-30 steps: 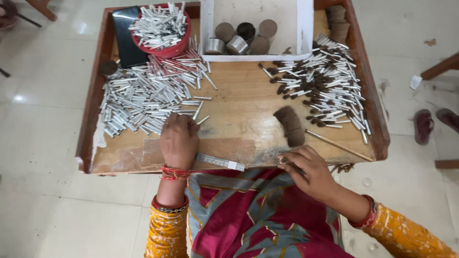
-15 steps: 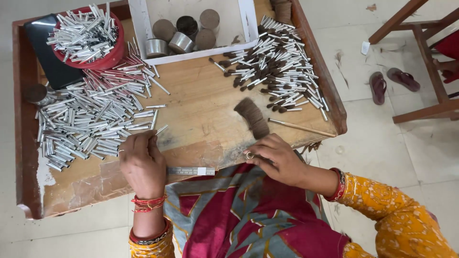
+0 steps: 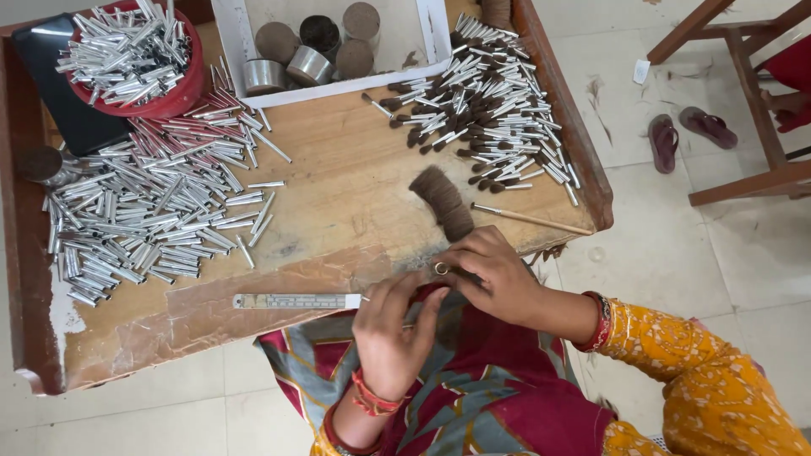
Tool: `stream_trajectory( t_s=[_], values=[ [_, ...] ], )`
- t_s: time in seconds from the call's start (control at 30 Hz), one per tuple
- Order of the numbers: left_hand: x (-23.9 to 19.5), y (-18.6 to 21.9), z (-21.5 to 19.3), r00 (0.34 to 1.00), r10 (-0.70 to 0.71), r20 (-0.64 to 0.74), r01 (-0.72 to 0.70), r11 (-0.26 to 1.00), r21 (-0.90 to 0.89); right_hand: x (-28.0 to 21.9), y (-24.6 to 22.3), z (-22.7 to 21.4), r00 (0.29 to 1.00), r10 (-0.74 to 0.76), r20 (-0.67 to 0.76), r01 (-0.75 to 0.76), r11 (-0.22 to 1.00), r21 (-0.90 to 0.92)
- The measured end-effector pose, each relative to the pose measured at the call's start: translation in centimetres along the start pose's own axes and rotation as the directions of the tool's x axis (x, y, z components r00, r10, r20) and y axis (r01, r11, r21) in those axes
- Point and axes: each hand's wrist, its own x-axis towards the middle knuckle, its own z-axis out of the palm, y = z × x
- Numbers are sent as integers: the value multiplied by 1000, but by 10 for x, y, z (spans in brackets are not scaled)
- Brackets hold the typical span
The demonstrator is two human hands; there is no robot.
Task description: The person assembles small brushes by inserting fiber bundles into metal ferrules and pushing them into place.
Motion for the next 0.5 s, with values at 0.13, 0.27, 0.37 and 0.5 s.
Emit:
stream_trajectory(
  t_s=[0.13, 0.27, 0.37, 0.5],
  values=[
    [-4, -2, 19, 1000, -12, -21, 12, 1000, 23, 2, -1, -1, 1000, 26, 18, -25, 999, -19],
    [-3, -4, 28, 998, 12, -58, -11, 999, 34, 1, -4, -3, 999, 46, 23, -45, 998, -43],
    [-5, -9, 34, 998, -12, -60, 14, 999, 31, 1, -4, -3, 997, 63, 36, -61, 997, -50],
    [-6, -10, 36, 998, -1, -64, 4, 999, 45, 2, -1, -4, 992, 91, 88, -84, 994, -75]
  ],
)
